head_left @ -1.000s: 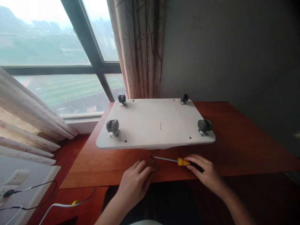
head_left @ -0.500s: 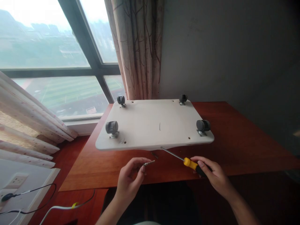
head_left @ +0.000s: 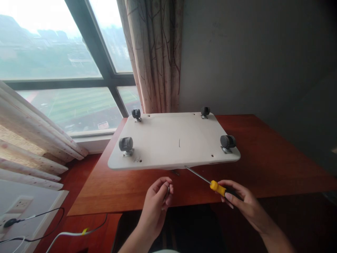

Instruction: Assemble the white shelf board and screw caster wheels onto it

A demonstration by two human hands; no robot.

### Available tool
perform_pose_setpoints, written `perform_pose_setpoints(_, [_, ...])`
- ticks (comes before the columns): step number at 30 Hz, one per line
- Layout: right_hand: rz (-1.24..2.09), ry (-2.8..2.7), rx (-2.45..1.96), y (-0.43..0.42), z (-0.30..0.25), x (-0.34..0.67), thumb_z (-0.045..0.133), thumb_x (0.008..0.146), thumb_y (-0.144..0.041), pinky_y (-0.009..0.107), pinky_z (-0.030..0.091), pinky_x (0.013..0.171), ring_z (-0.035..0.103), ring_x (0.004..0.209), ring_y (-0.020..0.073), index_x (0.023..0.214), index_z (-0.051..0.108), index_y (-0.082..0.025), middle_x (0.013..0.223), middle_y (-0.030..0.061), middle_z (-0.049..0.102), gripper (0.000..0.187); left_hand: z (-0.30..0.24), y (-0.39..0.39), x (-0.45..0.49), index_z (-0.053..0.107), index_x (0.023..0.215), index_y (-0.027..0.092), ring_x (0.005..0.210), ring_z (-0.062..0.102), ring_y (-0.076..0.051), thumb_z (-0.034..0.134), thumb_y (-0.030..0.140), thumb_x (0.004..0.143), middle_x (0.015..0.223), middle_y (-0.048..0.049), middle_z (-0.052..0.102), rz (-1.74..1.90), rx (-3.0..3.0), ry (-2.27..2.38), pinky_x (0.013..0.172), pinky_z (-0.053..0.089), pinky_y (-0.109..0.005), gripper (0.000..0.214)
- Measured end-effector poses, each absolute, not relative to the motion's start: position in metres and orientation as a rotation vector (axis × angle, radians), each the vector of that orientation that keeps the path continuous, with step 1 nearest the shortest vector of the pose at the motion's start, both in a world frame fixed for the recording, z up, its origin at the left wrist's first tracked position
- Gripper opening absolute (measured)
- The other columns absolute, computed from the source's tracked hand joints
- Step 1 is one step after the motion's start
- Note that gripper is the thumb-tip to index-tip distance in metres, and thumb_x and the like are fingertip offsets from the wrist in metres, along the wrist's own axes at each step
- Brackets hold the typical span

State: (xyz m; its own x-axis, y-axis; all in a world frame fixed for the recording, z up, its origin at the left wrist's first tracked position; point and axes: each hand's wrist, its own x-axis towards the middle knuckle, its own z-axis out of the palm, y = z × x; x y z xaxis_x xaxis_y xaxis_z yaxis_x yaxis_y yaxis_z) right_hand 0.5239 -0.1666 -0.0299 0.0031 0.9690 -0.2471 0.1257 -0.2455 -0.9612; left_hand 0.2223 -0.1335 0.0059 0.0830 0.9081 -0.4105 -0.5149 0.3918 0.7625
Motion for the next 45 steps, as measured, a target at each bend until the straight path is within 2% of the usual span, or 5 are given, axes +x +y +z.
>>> perform_pose_setpoints(10, [1.300, -1.192, -1.444, -0.171, -0.007, 0.524, 0.072, 0.085, -0.053, 0.037, 0.052, 0.070, 0.066, 0.081, 0.0242, 0.116, 0.074, -0.022, 0.097, 0.0098, 0.075, 0.044, 0.020, -0.134, 0.222, 0.080, 0.094, 0.015, 0.075, 0.059, -0.009, 0.089, 0.033, 0.074, 0.092, -0.0081, 0.071, 1.043, 0.631, 0.984, 0.069, 0.051, -0.018, 0.028])
perform_pose_setpoints(22, [1.072, -1.250, -1.475, -0.174, 0.019, 0.579, 0.073, 0.084, -0.049, 0.037, 0.062, 0.077, 0.074, 0.093, 0.0292, 0.119, 0.076, -0.026, 0.118, 0.0133, 0.075, 0.041, 0.047, -0.105, 0.226, 0.074, 0.101, 0.018, 0.081, 0.068, -0.015, 0.055, 0.015, 0.097, 0.102, -0.0101, 0.068, 1.015, 1.829, 0.836, 0.073, 0.058, -0.025, 0.020])
perform_pose_setpoints(28, [0.877, -1.338, -1.363, -0.165, 0.064, 0.589, 0.073, 0.085, -0.046, 0.041, 0.065, 0.081, 0.069, 0.116, 0.0359, 0.112, 0.077, -0.034, 0.127, 0.0092, 0.072, 0.030, 0.068, -0.072, 0.242, 0.073, 0.099, 0.020, 0.082, 0.067, -0.015, 0.059, 0.016, 0.095, 0.098, -0.0075, 0.072, 0.982, 2.026, 0.892, 0.068, 0.056, -0.023, 0.016])
perform_pose_setpoints(35, [0.933, -1.239, -1.320, -0.161, 0.089, 0.578, 0.069, 0.089, -0.047, 0.035, 0.062, 0.057, 0.076, 0.088, 0.0309, 0.115, 0.073, -0.034, 0.111, 0.0097, 0.077, 0.030, 0.069, -0.066, 0.248, 0.070, 0.094, 0.018, 0.083, 0.069, -0.015, 0.064, 0.016, 0.091, 0.096, -0.0072, 0.070, 1.067, 1.946, 0.898, 0.067, 0.058, -0.022, 0.007])
perform_pose_setpoints(45, [0.950, -1.310, -1.446, -0.161, 0.094, 0.556, 0.069, 0.088, -0.052, 0.032, 0.061, 0.056, 0.074, 0.083, 0.0276, 0.108, 0.074, -0.023, 0.110, 0.0136, 0.076, 0.036, 0.063, -0.070, 0.245, 0.070, 0.099, 0.018, 0.085, 0.071, -0.015, 0.063, 0.013, 0.092, 0.099, -0.0069, 0.070, 1.081, 1.928, 0.869, 0.062, 0.058, -0.017, 0.011])
